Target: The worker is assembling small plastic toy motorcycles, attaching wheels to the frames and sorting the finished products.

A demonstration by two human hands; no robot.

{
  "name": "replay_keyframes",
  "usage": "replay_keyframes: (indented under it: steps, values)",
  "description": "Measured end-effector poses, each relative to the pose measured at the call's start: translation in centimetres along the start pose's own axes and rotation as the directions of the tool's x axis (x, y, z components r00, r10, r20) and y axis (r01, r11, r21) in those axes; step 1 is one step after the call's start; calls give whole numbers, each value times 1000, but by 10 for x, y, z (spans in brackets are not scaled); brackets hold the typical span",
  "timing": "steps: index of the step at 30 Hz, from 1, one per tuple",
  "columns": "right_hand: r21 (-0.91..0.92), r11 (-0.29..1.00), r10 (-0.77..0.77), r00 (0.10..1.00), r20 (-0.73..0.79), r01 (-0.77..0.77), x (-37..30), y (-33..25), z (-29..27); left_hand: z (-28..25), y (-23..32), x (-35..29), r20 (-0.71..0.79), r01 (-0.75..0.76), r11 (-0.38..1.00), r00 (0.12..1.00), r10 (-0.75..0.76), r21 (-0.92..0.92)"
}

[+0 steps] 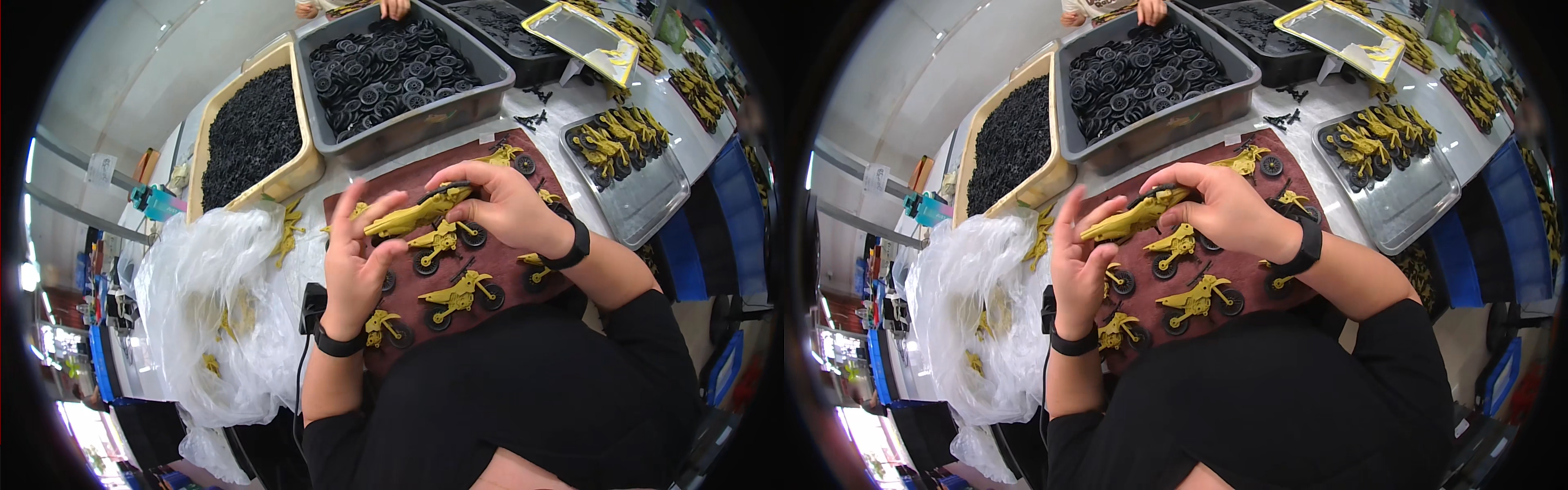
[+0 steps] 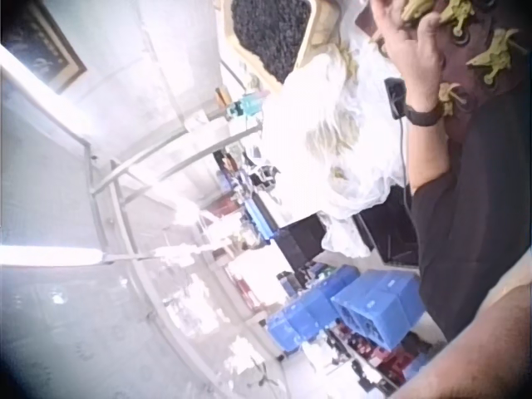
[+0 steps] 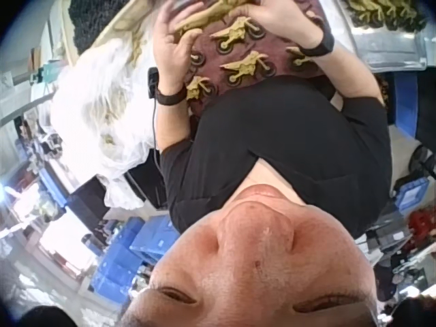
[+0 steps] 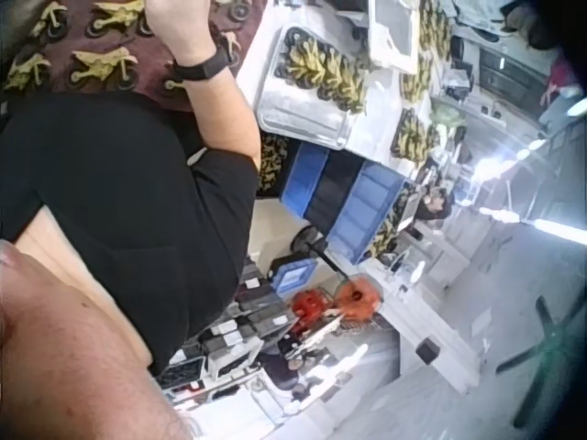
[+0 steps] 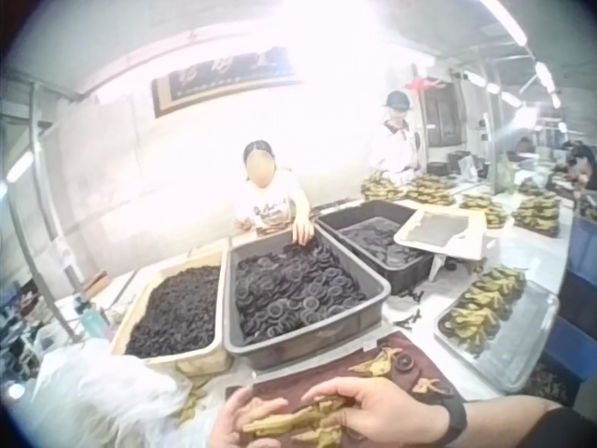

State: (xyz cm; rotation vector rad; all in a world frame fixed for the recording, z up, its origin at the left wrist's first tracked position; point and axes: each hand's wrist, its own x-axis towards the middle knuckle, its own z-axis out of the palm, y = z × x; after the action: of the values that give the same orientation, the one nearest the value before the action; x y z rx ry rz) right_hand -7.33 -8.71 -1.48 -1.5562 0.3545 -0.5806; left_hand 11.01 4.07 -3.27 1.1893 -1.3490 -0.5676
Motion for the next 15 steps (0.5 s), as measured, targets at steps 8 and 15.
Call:
replay_keyframes:
  steps: [8, 15]
  values:
    - [-105, 989, -114, 992, -52, 108, 4, 11, 14, 5, -2, -10, -124, 63, 997, 990, -69, -51]
    - [-377, 923, 52, 996, -72, -76, 35, 36, -4, -27, -26, -4, -136, 303, 953, 945, -297, 27]
